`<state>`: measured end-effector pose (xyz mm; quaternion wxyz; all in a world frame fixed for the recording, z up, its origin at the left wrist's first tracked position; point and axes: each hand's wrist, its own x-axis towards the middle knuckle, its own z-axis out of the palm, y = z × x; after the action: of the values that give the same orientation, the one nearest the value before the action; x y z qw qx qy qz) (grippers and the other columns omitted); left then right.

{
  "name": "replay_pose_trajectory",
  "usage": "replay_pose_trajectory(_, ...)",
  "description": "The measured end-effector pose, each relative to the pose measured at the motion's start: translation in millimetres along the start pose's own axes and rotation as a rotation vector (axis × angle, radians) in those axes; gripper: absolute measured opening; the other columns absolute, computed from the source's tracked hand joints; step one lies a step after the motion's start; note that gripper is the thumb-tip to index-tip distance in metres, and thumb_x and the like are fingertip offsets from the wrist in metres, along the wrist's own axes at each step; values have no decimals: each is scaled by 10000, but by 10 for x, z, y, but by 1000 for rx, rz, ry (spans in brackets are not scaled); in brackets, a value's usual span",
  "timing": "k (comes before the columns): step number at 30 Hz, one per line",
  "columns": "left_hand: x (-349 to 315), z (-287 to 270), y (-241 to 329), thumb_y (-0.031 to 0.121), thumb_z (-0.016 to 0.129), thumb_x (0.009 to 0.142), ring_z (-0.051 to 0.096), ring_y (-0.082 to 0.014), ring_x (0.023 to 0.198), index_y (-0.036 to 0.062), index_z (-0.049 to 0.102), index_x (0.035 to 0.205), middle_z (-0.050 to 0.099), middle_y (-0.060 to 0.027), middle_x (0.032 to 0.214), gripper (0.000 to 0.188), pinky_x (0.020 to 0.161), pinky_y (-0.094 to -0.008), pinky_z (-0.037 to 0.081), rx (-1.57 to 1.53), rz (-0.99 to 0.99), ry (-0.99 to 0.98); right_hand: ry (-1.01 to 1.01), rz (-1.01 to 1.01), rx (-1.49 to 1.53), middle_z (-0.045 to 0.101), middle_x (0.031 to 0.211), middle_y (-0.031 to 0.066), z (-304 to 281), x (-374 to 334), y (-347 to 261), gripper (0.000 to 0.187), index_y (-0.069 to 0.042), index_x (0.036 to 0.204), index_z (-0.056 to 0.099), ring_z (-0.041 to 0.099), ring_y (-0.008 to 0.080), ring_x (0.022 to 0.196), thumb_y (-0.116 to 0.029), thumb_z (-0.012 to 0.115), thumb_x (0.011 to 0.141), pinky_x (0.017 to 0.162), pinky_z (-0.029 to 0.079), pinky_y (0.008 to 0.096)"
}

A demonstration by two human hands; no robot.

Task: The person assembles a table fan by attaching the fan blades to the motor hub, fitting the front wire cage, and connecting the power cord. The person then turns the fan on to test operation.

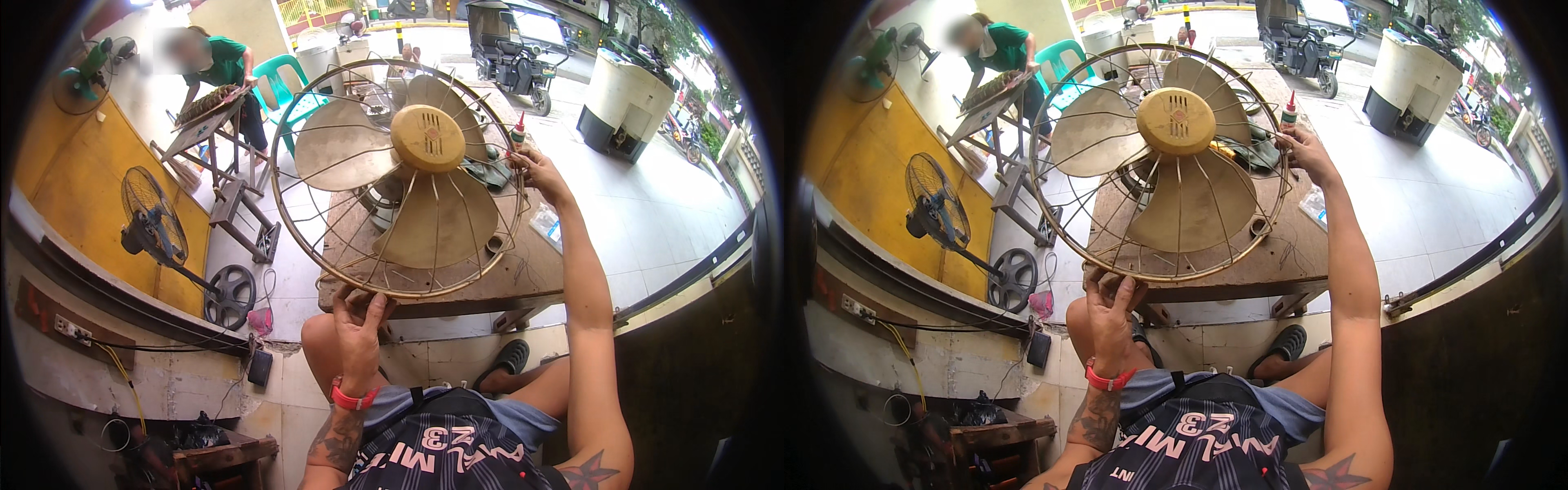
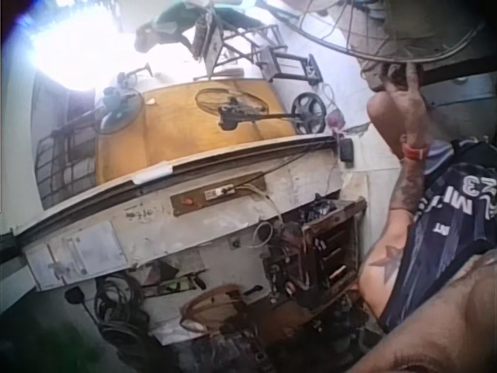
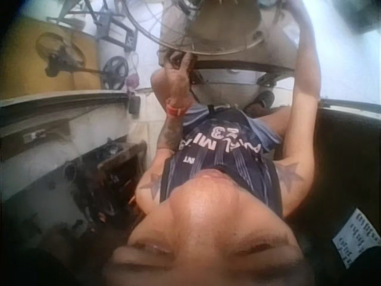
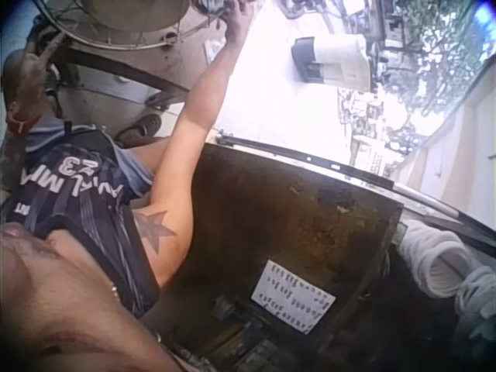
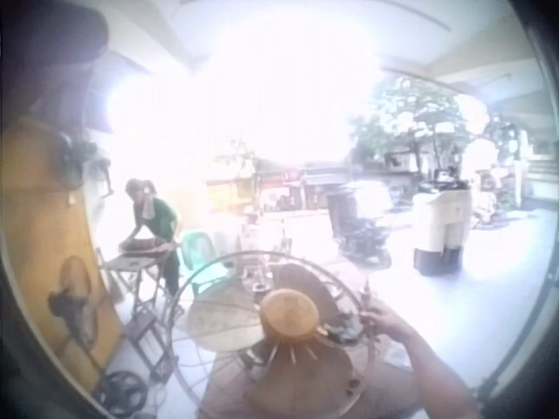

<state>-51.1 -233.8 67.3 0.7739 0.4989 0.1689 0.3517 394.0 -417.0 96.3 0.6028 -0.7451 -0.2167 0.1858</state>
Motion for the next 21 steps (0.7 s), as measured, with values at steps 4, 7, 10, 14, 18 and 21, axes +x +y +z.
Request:
replay_pose_trajectory(4, 17, 38, -77, 63, 677, 1032, 707, -204, 1046, 31, 427, 1352, 657, -124, 1180, 407, 962, -374, 625, 73, -105, -130, -9, -52, 14, 689, 969, -19, -7, -64, -41, 383, -100, 1317, 634, 616, 53, 713, -370, 674, 1048, 644, 528, 246)
replay_pose_trajectory(7, 45, 110, -154, 85, 718, 1011, 714, -193, 992, 13, 443, 1314, 657, -123, 1155, 416, 912, -351, 638, 126, -83, -17, 5, -74, 40, 678, 950, -20, 11, -105, -85, 407, -89, 1323, 629, 612, 51, 706, -376, 687, 1040, 640, 529, 244)
replay_pose_trajectory(10, 42, 153, -202, 96, 753, 989, 708, -179, 978, 4, 454, 1307, 658, -115, 1116, 445, 889, -339, 643, 126, -33, 44, 16, -92, 19, 657, 925, -35, 24, -115, -111, 431, -80, 1310, 650, 583, 48, 698, -386, 724, 1016, 641, 506, 242)
replay_pose_trajectory(14, 47, 160, -206, 92, 751, 988, 692, -177, 981, 25, 458, 1331, 619, -95, 1132, 456, 857, -350, 665, 162, -20, 37, 13, -104, -70, 665, 913, -57, 41, -76, -89, 441, -94, 1328, 665, 562, 31, 708, -397, 727, 1014, 637, 463, 220)
replay_pose_trajectory(18, 35, 194, -181, 112, 726, 1009, 700, -191, 971, 18, 442, 1338, 615, -96, 1120, 445, 841, -349, 666, 181, -57, 5, 87, -125, -58, 670, 910, -74, 109, -19, 0, 450, -106, 1346, 670, 542, 9, 709, -406, 726, 1015, 618, 421, 198)
replay_pose_trajectory(21, 10, 111, -133, 152, 673, 1047, 694, -203, 993, 21, 418, 1402, 591, -133, 1194, 456, 858, -373, 659, 182, -107, -16, 100, -165, 52, 644, 912, -43, 144, 8, 45, 484, -59, 1287, 687, 537, 43, 755, -448, 730, 1003, 660, 432, 233)
